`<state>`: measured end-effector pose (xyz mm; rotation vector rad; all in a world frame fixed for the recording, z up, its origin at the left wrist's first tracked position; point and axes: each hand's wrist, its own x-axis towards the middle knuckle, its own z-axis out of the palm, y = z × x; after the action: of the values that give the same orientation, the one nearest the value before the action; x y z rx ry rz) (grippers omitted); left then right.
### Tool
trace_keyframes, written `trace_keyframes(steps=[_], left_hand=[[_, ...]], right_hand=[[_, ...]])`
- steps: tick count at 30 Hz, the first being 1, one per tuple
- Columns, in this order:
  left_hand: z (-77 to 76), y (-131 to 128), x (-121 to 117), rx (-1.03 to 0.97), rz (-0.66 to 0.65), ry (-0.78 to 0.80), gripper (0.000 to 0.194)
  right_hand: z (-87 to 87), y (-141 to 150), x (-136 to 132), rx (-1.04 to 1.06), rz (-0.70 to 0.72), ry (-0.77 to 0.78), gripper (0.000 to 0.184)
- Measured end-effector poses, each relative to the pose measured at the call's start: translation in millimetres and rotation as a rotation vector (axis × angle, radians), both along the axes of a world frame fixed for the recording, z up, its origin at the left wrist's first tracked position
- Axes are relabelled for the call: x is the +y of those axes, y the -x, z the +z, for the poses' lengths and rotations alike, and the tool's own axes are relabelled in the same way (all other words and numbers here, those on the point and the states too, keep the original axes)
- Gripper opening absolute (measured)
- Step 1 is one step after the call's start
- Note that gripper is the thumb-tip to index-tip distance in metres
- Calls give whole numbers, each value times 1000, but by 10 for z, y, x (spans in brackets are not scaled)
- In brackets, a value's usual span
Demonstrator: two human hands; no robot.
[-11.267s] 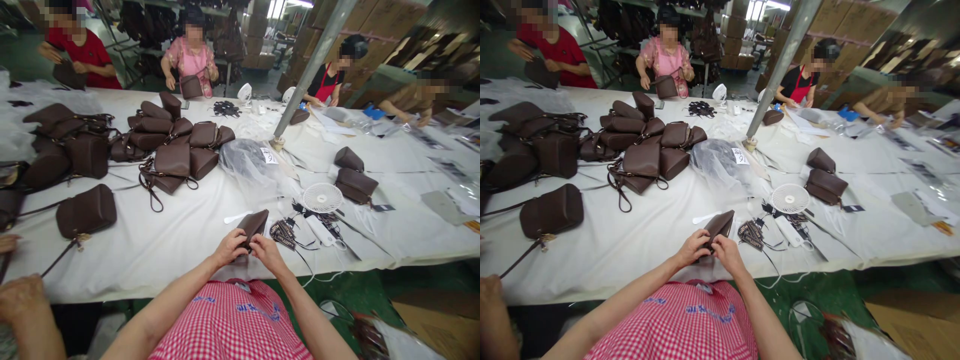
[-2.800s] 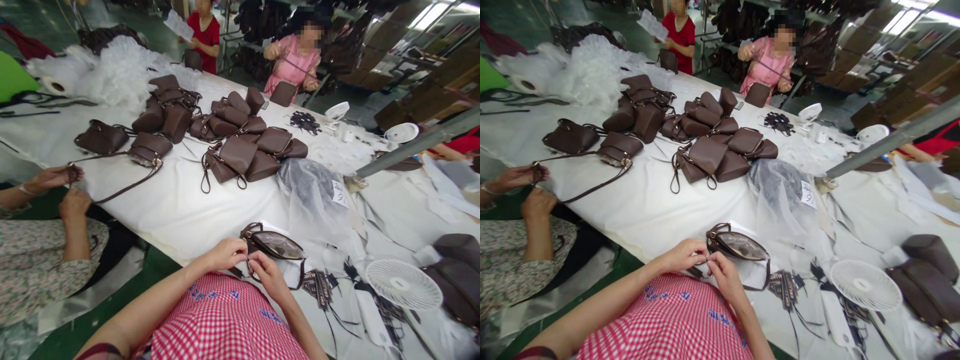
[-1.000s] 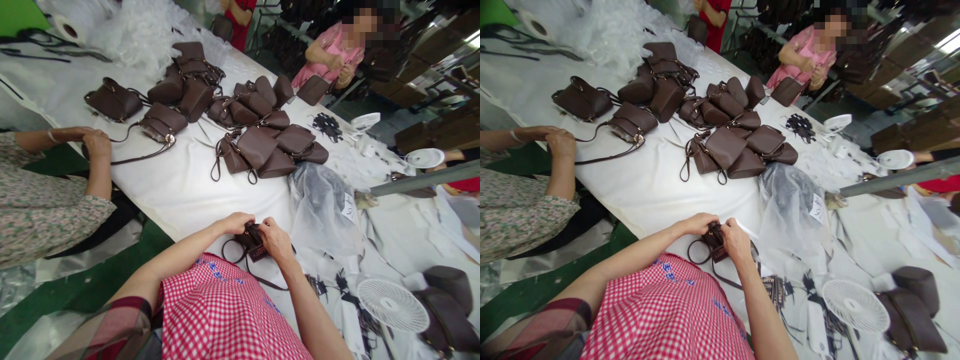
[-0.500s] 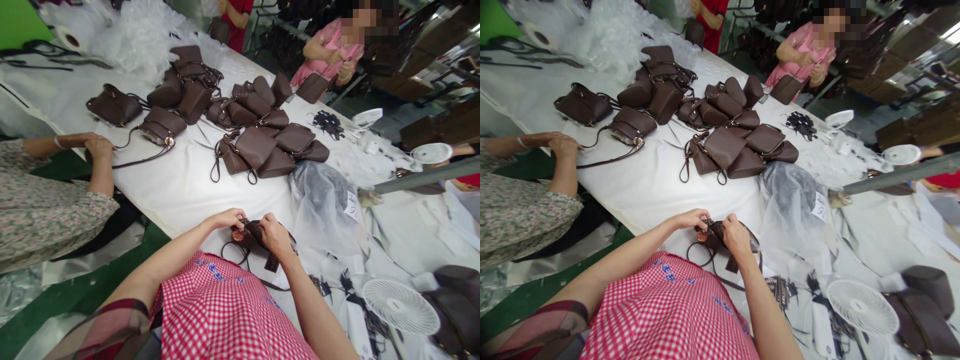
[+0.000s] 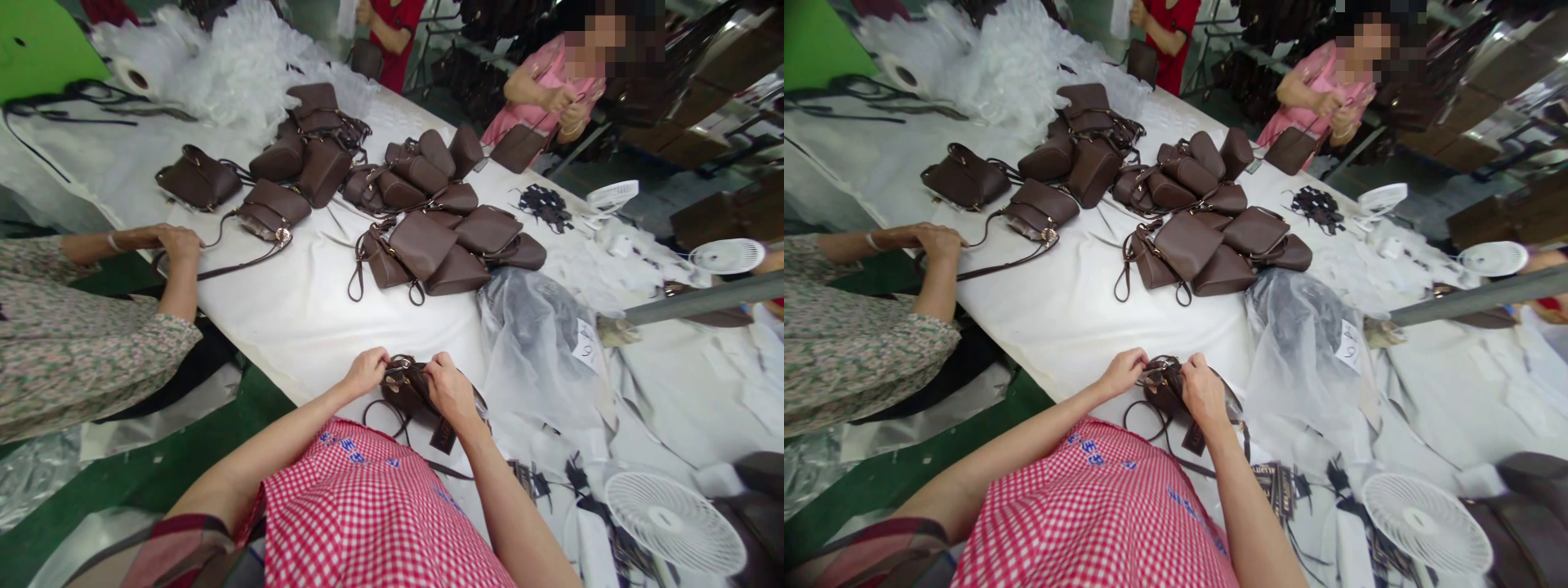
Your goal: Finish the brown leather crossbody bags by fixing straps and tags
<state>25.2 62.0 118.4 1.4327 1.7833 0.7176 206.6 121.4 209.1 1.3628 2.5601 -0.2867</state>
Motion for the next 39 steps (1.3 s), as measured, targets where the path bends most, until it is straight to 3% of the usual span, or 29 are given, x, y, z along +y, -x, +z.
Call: trace_keyframes(steps=[5, 9, 12, 14, 18, 22, 24, 28, 39], left_hand=[[45, -136, -45, 103, 26, -40, 34], [61, -108, -15, 112, -37, 73, 15], [41, -119, 16, 73, -3, 76, 17], [12, -165, 41, -84, 44, 53, 24], [-57, -308, 90, -628, 212, 34, 29], [-79, -421, 74, -839, 223, -51, 48], [-75, -455, 51, -818, 114, -132, 55], [-90, -491, 62, -766, -44, -124, 40], [-209, -549, 151, -775, 43, -102, 45]], right_hand=[[9, -10, 6, 84, -6, 34, 20], [17, -71, 45, 126, -23, 55, 19], [21, -108, 67, 163, -5, 83, 19], [49, -101, 58, 192, 12, 91, 19], [172, 9, -24, 194, 29, 58, 21], [239, 133, -94, 101, 85, 25, 23], [224, 147, -89, 45, 91, 19, 24], [155, 104, -37, -18, 40, 20, 24], [47, 221, -5, -230, -16, -38, 22]])
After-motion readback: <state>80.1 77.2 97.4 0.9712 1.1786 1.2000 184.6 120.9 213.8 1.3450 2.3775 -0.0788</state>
